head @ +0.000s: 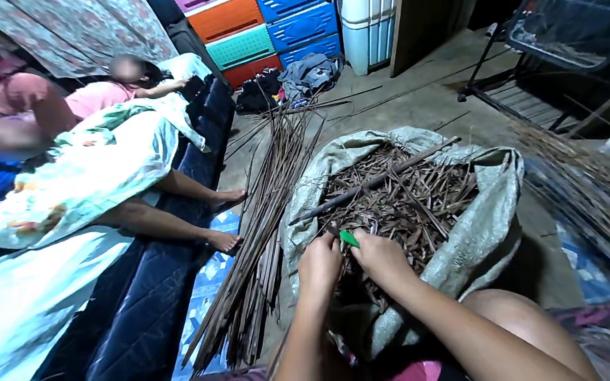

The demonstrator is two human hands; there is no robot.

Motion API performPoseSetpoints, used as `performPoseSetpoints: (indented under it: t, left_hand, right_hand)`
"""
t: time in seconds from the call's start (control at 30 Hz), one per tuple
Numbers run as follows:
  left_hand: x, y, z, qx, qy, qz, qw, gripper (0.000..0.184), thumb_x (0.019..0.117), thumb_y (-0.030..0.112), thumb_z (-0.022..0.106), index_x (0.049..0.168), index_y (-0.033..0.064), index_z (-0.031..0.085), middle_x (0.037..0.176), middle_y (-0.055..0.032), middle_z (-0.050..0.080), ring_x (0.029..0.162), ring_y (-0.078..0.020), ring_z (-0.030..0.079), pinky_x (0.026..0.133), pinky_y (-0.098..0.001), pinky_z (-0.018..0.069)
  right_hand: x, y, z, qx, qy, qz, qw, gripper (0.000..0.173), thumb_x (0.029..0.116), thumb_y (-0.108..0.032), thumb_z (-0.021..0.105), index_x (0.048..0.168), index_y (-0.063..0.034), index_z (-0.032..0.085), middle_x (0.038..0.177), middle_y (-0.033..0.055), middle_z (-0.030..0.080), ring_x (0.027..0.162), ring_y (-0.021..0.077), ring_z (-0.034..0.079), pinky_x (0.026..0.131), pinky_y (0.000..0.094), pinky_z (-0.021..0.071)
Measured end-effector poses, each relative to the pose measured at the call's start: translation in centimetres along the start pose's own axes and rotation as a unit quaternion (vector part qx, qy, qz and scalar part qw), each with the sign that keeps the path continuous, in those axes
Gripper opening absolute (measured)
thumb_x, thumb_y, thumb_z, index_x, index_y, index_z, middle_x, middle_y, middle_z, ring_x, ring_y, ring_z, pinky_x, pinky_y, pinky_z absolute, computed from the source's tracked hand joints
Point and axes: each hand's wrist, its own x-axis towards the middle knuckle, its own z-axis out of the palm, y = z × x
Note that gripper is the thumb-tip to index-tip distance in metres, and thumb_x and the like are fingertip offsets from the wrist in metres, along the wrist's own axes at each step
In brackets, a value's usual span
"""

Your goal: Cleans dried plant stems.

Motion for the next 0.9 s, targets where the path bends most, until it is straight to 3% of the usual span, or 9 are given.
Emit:
performPoseSetpoints:
  t: [0.1, 0.23, 0.37, 0.5, 0.6, 0.7, 0.8, 0.9]
  left_hand:
    - [0.0, 0.2, 0.1, 0.006, -0.003, 0.009, 1.0, 0.043, 0.1106, 0.026, 0.044, 0.153, 0.0256, 0.052, 0.129, -0.0131, 0.07, 0.118, -0.0343, 0.067, 0.099, -0.0593, 0.0495]
    - [0.0, -0.2, 0.1, -0.009, 0.004, 0.01, 1.0, 0.044, 0.1099, 0.025, 0.044, 0.153, 0.0266, 0.051, 0.129, -0.0132, 0.07, 0.117, -0.0345, 0.067, 0.098, -0.0601, 0.0494]
    - [0.2, -0.4, -0.1, -0.013, 0.007, 0.01, 1.0, 0.043, 0.1102, 0.026, 0.044, 0.153, 0.0254, 0.052, 0.131, -0.0124, 0.069, 0.119, -0.0339, 0.066, 0.1, -0.0596, 0.0488]
    - [-0.1, -0.1, -0.4, -0.013, 0.011, -0.009, 1.0, 0.042, 0.1099, 0.023, 0.043, 0.15, 0.0234, 0.055, 0.121, -0.0159, 0.071, 0.111, -0.0351, 0.068, 0.094, -0.0581, 0.0504]
    - [-0.1, -0.1, -0.4, -0.01, 0.007, -0.014, 1.0, 0.043, 0.1103, 0.023, 0.042, 0.151, 0.0225, 0.054, 0.12, -0.0166, 0.071, 0.111, -0.0349, 0.068, 0.095, -0.0575, 0.0501]
    - [0.2, -0.1, -0.1, -0.001, 0.003, -0.012, 1.0, 0.036, 0.11, 0.025, 0.044, 0.139, 0.0163, 0.063, 0.12, -0.0169, 0.071, 0.112, -0.0361, 0.067, 0.094, -0.0596, 0.0499]
    - [0.4, -0.1, 0.2, -0.002, -0.003, 0.004, 1.0, 0.042, 0.1103, 0.027, 0.044, 0.151, 0.0243, 0.054, 0.132, -0.0126, 0.069, 0.119, -0.0344, 0.066, 0.099, -0.0605, 0.049]
    - [0.5, 0.0, 0.3, -0.016, 0.008, 0.015, 1.0, 0.043, 0.1101, 0.025, 0.044, 0.153, 0.025, 0.052, 0.129, -0.0131, 0.07, 0.116, -0.0344, 0.067, 0.098, -0.0602, 0.0495]
  right_hand:
    - [1.9, 1.1, -0.5, 0.006, 0.037, 0.053, 0.998, 0.035, 0.11, -0.027, 0.046, 0.132, -0.0028, 0.058, 0.121, 0.0228, 0.069, 0.116, 0.0412, 0.068, 0.094, 0.0591, 0.0527]
    - [3.6, 3.1, -2.0, 0.051, 0.091, 0.117, 0.988, 0.035, 0.11, -0.027, 0.045, 0.132, -0.004, 0.059, 0.123, 0.0223, 0.069, 0.117, 0.0404, 0.067, 0.095, 0.06, 0.0516]
    - [1.6, 1.4, -1.6, 0.075, 0.037, 0.039, 0.996, 0.034, 0.1093, -0.028, 0.046, 0.127, -0.0038, 0.061, 0.116, 0.022, 0.07, 0.111, 0.0396, 0.068, 0.092, 0.0603, 0.0519]
    - [-0.2, -0.2, 0.2, 0.079, -0.039, -0.027, 0.996, 0.032, 0.1088, -0.028, 0.047, 0.121, -0.0033, 0.062, 0.108, 0.0204, 0.07, 0.106, 0.0373, 0.069, 0.089, 0.0574, 0.0526]
    - [-0.4, -0.3, 0.4, 0.051, -0.047, -0.024, 0.997, 0.032, 0.1093, -0.028, 0.046, 0.123, -0.0031, 0.061, 0.112, 0.0207, 0.07, 0.109, 0.0373, 0.068, 0.091, 0.0564, 0.0522]
    - [0.4, 0.1, 0.4, 0.015, -0.018, 0.002, 1.0, 0.034, 0.1098, -0.027, 0.046, 0.128, -0.002, 0.059, 0.118, 0.0226, 0.07, 0.114, 0.0406, 0.068, 0.093, 0.0586, 0.0524]
    - [1.6, 0.8, 0.0, 0.001, 0.015, 0.036, 0.999, 0.034, 0.1099, -0.026, 0.046, 0.13, -0.0024, 0.059, 0.121, 0.022, 0.07, 0.116, 0.0402, 0.068, 0.094, 0.0586, 0.0524]
    - [1.6, 0.6, -0.3, -0.01, 0.032, 0.044, 0.998, 0.034, 0.1097, -0.026, 0.047, 0.131, -0.0027, 0.058, 0.121, 0.0217, 0.07, 0.115, 0.0397, 0.068, 0.093, 0.0579, 0.0531]
